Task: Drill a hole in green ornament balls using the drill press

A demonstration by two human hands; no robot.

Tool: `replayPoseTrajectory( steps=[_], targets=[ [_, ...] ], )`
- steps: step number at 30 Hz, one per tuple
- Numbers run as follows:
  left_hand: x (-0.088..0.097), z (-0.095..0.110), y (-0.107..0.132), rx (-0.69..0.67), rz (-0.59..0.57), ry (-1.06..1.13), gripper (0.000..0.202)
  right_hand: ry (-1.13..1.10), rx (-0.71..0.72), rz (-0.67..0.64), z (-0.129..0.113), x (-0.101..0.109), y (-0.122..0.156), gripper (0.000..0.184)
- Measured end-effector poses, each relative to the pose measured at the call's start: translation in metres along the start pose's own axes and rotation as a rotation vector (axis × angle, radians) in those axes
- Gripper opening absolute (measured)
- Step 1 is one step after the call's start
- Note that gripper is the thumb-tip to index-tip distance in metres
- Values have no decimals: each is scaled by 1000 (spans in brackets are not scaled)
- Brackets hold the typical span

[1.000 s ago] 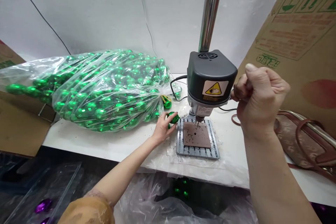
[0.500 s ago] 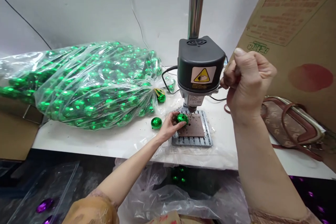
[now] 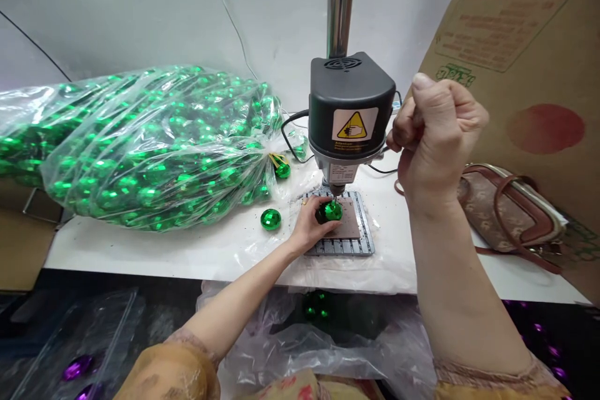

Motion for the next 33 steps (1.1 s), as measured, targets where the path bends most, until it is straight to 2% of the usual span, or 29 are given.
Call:
replayPoseTrajectory(
  steps=[2, 6, 11, 20, 28, 30, 33],
  targets=[
    [-7, -1, 3, 8, 11, 19, 52, -6, 2, -6, 0, 0, 0, 43],
    [-17, -6, 10, 110, -1, 123, 56, 4, 1, -14, 0, 0, 1, 45],
    [-18, -8, 15, 202, -10, 174, 59, 25, 31, -26, -2, 2, 3, 45],
    [-19, -10, 16, 203, -25, 198, 57, 19, 212, 53, -1, 20, 31, 45],
    [-20, -10, 16, 198, -12, 198, 58, -67, 323, -31, 5, 30, 43, 44],
    [-20, -12, 17, 201, -9, 206, 57, -78, 334, -38, 7, 32, 44, 45],
    [-21, -12, 17, 198, -13, 217, 57, -60, 274, -30, 11, 36, 45, 49]
  ],
)
Point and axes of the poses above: each hand's wrist, its own y-axis away from the middle knuckle, its own x-axis out of the back of the hand, z = x × y, the point moved 3 cm from there along -y, towards the middle knuckle, and after that the axes turned 15 degrees about z, right-handed, at the moved point
